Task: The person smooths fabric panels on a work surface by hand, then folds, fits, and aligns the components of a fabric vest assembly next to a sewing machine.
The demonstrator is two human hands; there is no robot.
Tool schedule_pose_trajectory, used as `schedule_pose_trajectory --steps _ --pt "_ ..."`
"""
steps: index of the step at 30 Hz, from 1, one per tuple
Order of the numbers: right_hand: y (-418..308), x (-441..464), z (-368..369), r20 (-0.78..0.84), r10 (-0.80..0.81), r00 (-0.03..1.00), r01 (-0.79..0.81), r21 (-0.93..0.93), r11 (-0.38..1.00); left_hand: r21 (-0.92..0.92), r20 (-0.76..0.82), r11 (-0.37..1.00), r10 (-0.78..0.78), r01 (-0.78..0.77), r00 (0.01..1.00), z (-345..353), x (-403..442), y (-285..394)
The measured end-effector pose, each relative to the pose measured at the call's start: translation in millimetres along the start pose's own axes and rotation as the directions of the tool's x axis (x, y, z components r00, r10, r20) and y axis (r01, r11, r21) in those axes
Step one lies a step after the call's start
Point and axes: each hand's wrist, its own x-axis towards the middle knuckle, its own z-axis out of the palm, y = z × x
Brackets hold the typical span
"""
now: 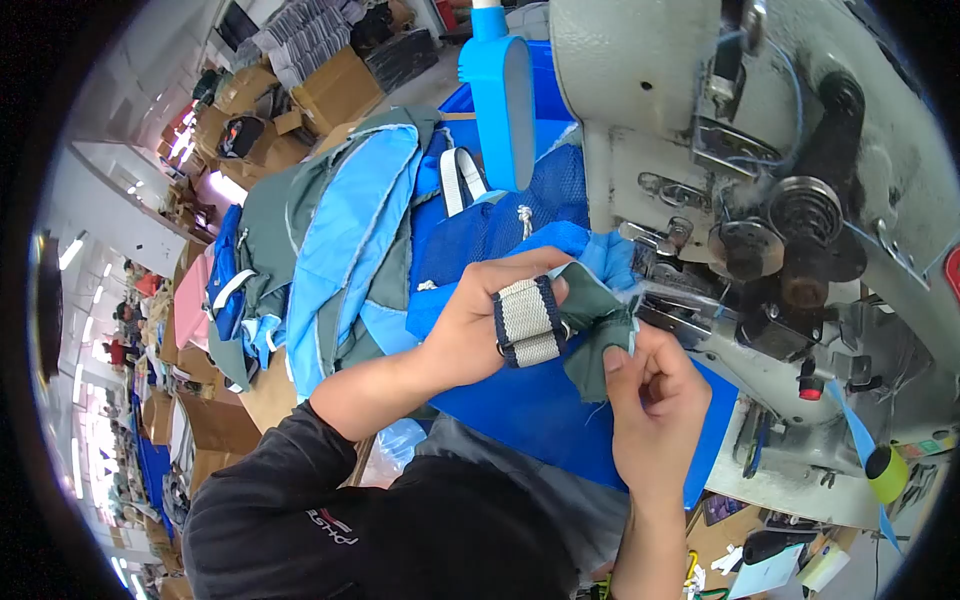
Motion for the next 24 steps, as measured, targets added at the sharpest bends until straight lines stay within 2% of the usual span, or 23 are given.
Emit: schedule_pose_trajectory --steps 3,4,6,9,11,12,15,18,20,22,24 --pt "-1.4 0.9 -2.2 0.020 0.002 1.000 -0.002 0.004 1.000 0.124 0.001 0.974 0.192 -0.190 0.981 2.3 2.3 -9.8" --pt "1.4 1.8 -4.5 0.027 0.004 1.000 -0.004 -0.004 1.000 0.232 0.018 0.942 0.247 -0.245 0.969 3.9 2.1 -8.9" --pt "2.8 3.3 -5.6 0.026 0.006 1.000 -0.005 -0.019 1.000 0.434 0.062 0.833 0.353 -0.344 0.933 7.8 1.4 -3.7" --pt "-0.6 8.4 -0.7 -0.010 -0.021 1.000 0.020 -0.078 0.997 0.612 0.168 0.621 0.503 -0.490 0.848 5.9 1.3 -16.3" --pt "-4.7 13.3 6.1 -0.049 -0.064 0.997 0.055 -0.177 0.983 0.643 0.199 0.522 0.593 -0.561 0.780 5.7 3.3 -21.3" --pt "-8.5 16.0 5.3 -0.057 -0.088 0.994 0.065 -0.328 0.942 0.661 0.217 0.479 0.614 -0.577 0.759 4.4 4.3 -21.3" --pt "-18.4 19.4 10.2 -0.091 -0.127 0.988 0.066 -0.492 0.868 0.686 0.257 0.370 0.682 -0.626 0.684 2.3 8.0 -23.8" --pt "-16.3 20.6 10.1 -0.095 -0.158 0.983 0.091 -0.497 0.863 0.693 0.286 0.315 0.706 -0.649 0.648 1.3 8.3 -24.4" --pt "-1.2 19.9 8.8 -0.103 -0.258 0.961 0.181 -0.471 0.863 0.695 0.304 0.288 0.713 -0.659 0.632 0.5 7.9 -23.0" --pt "10.8 17.3 9.4 -0.118 -0.320 0.940 0.249 -0.404 0.880 0.696 0.340 0.276 0.687 -0.663 0.642 3.0 5.8 -24.5" --pt "16.7 15.1 6.6 -0.118 -0.338 0.934 0.257 -0.436 0.863 0.696 0.372 0.268 0.658 -0.666 0.654 6.3 3.2 -28.6"
